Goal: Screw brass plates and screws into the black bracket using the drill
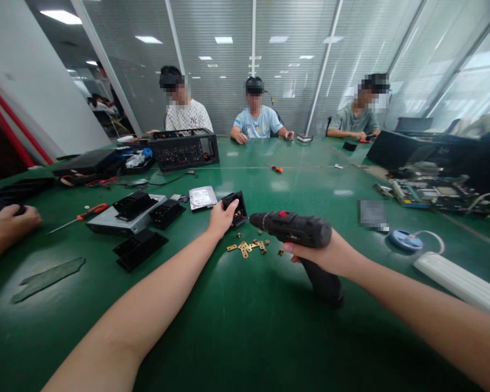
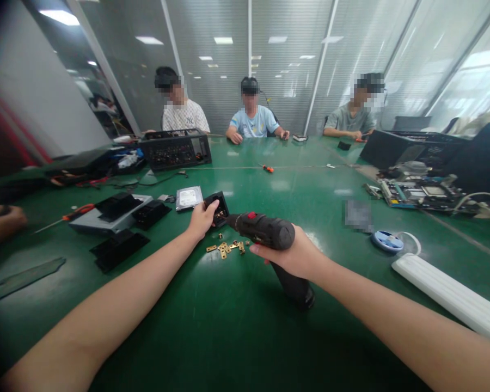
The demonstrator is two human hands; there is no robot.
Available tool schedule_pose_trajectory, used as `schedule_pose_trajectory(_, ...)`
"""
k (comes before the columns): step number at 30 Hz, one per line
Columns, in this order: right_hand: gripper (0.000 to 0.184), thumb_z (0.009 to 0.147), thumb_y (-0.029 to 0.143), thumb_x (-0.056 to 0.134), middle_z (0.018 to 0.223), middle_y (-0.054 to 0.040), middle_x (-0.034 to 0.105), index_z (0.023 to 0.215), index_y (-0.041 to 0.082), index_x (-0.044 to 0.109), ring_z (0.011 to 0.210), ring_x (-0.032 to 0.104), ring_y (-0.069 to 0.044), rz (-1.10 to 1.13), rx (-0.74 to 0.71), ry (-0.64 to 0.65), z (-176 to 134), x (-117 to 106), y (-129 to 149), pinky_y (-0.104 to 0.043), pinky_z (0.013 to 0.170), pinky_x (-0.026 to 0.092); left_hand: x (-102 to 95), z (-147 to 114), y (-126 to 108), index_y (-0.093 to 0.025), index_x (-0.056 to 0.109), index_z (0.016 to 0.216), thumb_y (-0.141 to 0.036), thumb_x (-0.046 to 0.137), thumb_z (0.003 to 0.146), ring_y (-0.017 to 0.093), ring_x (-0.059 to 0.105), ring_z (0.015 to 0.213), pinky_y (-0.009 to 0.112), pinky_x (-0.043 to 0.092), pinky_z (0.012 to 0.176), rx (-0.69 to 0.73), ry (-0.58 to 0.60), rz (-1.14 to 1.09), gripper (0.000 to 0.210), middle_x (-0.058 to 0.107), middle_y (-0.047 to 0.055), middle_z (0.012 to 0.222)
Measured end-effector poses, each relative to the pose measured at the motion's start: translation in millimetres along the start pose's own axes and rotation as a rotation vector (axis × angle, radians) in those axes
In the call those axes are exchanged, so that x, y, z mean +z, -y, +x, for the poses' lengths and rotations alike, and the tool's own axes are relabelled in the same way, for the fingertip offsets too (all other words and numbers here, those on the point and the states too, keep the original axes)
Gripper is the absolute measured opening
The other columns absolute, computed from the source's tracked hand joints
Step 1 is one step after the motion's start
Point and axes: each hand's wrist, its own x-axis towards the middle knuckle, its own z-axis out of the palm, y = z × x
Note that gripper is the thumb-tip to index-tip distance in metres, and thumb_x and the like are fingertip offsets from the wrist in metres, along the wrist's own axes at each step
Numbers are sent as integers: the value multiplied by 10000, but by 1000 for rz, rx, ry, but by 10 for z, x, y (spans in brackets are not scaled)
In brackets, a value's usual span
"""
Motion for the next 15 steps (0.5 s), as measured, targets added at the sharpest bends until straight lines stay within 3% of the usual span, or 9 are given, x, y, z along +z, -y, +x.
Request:
schedule_pose_trajectory(6,607,844,477,750,954,-58,762,1377,214,624,555,691,-177,96,21,-8,-78,132,93,-333,554,608,-29,9,19,-142,669,902,-569,653,836,163,615,530,233,451,388,-8,-43,-90,432,661,45,718)
schedule_pose_trajectory(11,413,813,436,763,712,-43,745,1122,164,728,533,699,-218,-67,2,-191,-197,191,101,-336,549,589,-38,-52,-116,-149,654,964,-584,616,844,166,614,522,246,449,384,-43,-125,-202,452,664,38,740)
schedule_pose_trajectory(15,252,825,396,745,627,-23,729,967,188,751,548,711,-226,-117,-74,-235,-331,85,57,-319,546,579,-126,-40,-279,-156,660,915,-609,589,844,173,616,568,261,480,473,29,-101,-74,463,666,39,723)
